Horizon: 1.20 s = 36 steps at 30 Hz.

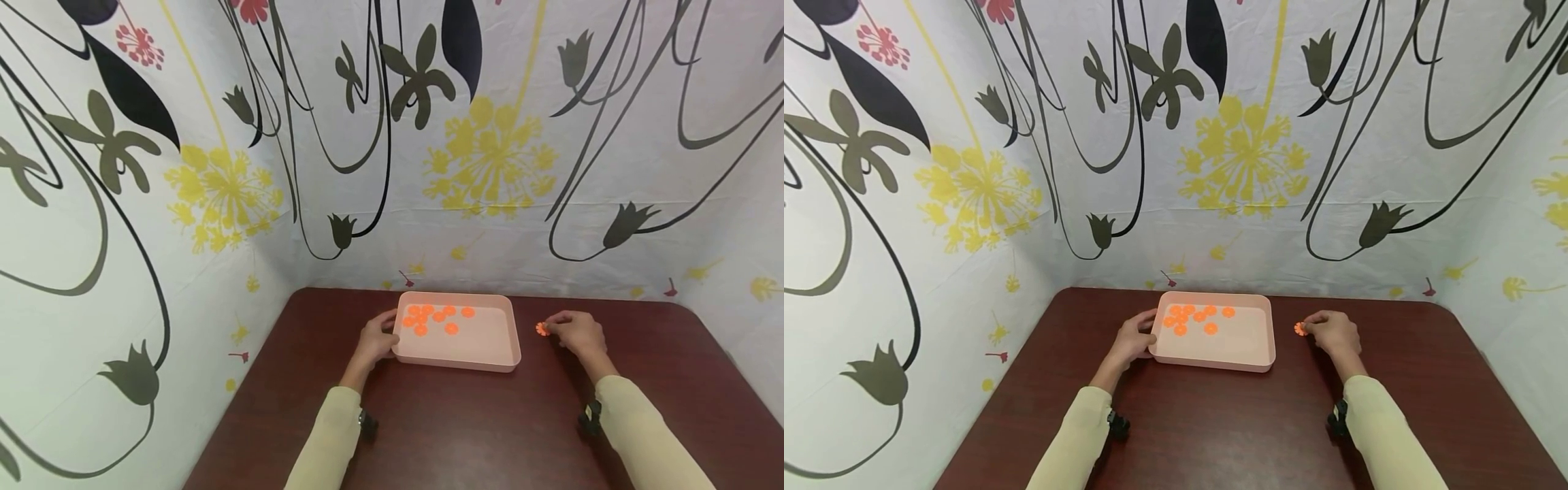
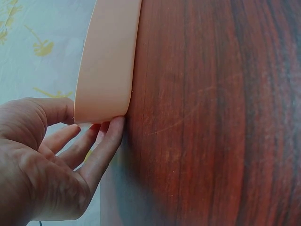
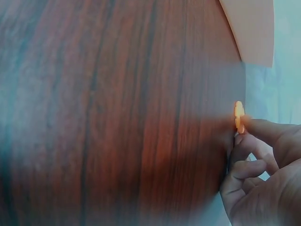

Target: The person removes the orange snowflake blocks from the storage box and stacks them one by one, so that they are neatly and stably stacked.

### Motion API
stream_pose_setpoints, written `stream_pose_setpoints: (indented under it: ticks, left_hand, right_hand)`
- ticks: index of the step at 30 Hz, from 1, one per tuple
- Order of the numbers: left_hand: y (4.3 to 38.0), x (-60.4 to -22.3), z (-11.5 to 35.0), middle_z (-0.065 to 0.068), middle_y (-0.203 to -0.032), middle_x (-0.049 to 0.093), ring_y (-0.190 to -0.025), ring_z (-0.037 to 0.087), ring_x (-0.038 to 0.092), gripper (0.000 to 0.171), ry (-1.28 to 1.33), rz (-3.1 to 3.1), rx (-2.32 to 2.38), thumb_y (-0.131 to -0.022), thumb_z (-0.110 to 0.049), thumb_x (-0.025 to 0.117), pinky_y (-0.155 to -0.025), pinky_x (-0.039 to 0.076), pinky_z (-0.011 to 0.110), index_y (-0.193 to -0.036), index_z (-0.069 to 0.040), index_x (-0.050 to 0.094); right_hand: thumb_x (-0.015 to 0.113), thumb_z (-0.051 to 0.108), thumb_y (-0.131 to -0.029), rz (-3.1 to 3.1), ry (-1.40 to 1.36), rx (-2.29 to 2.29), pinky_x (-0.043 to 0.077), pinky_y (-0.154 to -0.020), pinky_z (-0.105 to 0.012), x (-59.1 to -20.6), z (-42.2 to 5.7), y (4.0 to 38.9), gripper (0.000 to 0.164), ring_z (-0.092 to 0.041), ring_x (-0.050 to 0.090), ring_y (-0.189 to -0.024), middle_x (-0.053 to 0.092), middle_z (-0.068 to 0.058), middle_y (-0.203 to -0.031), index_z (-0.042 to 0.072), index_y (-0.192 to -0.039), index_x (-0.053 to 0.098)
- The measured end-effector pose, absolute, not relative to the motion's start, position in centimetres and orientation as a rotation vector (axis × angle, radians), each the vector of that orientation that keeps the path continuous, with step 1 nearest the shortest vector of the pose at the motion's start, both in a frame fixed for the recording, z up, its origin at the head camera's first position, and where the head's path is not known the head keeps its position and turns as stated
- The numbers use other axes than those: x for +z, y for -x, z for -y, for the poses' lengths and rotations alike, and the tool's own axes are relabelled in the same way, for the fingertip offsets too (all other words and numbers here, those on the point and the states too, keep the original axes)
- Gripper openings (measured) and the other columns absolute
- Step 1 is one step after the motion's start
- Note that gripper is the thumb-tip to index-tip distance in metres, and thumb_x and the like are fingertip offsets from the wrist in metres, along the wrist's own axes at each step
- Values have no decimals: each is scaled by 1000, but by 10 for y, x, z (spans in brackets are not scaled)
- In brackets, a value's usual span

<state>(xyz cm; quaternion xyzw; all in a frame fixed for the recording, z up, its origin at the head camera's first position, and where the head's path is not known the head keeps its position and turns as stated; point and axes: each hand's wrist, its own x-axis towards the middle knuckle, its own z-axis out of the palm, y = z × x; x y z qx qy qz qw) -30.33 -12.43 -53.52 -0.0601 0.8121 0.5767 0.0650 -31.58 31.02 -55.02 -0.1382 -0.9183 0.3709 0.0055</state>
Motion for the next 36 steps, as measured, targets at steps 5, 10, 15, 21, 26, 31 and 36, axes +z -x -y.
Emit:
stream_pose_setpoints:
  ticks: [5,10,15,21,26,31,36]
  left_hand:
    - [303,-535,123,20,-145,64,-93,26,73,75,193,-2460,1730,-84,7,61,-66,64,40,-155,-17,56]
    - [303,-535,123,22,-146,63,-94,26,72,75,181,-2457,1736,-84,7,61,-68,65,41,-155,-16,55]
    - [303,-536,123,21,-146,63,-95,27,73,75,182,-2460,1731,-84,7,61,-69,65,42,-155,-16,55]
    - [304,-537,123,20,-146,64,-96,27,73,74,197,-2467,1728,-85,6,62,-68,65,42,-155,-18,56]
    - [304,-537,123,19,-145,65,-94,26,73,74,203,-2470,1730,-85,6,62,-67,65,41,-154,-19,57]
    - [304,-537,123,19,-144,65,-92,25,72,74,209,-2474,1729,-84,5,63,-67,64,41,-153,-21,58]
    - [303,-536,123,19,-145,65,-94,26,72,75,208,-2473,1725,-83,5,62,-69,65,44,-154,-18,56]
  right_hand:
    - [71,33,-97,2843,441,1268,48,-56,-34,-553,-315,318,32,-16,66,-65,76,-5,-86,6,-112,80]
    - [71,37,-98,2777,482,1461,52,-56,-35,-552,-320,317,38,-14,67,-67,76,0,-87,7,-119,78]
    - [73,45,-97,2685,481,1685,60,-66,-33,-542,-317,312,47,-8,72,-75,77,6,-93,9,-128,73]
    - [72,48,-97,2580,397,1865,64,-70,-34,-525,-303,310,54,-9,77,-84,71,19,-93,9,-135,67]
    - [72,43,-98,2483,306,1974,65,-73,-37,-515,-285,311,57,-9,78,-87,68,22,-92,4,-140,62]
    - [73,37,-99,2345,200,2172,64,-81,-44,-508,-267,313,63,-11,80,-91,75,17,-98,-1,-146,55]
    - [71,34,-101,2287,134,2237,63,-87,-45,-506,-242,318,62,-16,80,-100,76,17,-100,-1,-149,52]
